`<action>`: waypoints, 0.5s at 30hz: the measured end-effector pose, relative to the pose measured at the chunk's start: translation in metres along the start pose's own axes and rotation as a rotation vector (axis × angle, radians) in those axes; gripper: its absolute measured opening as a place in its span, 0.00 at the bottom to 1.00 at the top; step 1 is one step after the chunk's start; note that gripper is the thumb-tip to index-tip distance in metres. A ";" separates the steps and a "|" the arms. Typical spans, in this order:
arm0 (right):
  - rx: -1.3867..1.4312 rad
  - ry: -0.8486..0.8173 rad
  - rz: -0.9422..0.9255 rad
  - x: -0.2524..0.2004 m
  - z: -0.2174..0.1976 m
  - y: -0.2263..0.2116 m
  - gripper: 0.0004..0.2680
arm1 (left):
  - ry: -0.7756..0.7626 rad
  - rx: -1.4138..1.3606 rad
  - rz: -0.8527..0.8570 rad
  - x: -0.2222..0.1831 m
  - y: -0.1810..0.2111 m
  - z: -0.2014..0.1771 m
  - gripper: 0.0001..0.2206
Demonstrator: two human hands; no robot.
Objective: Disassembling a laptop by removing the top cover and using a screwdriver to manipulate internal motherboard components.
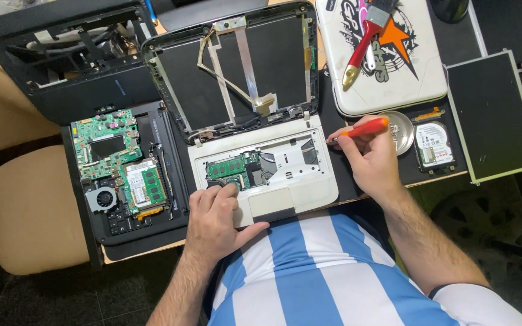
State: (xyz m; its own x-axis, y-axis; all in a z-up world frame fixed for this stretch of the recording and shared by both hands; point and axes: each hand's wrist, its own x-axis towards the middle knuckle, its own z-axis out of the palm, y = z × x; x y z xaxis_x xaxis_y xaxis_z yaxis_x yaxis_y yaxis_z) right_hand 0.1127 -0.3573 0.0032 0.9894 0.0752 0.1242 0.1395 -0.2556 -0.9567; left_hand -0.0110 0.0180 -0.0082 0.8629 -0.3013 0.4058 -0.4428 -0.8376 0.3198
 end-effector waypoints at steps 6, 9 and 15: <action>-0.017 0.004 -0.002 -0.007 0.000 0.011 0.13 | 0.015 0.015 0.008 -0.001 -0.002 0.003 0.35; 0.058 0.035 0.010 -0.013 0.001 0.003 0.13 | 0.021 0.002 0.011 0.000 -0.002 0.003 0.34; 0.086 0.057 0.017 -0.013 0.004 0.003 0.13 | 0.027 0.011 0.013 -0.001 -0.002 0.003 0.34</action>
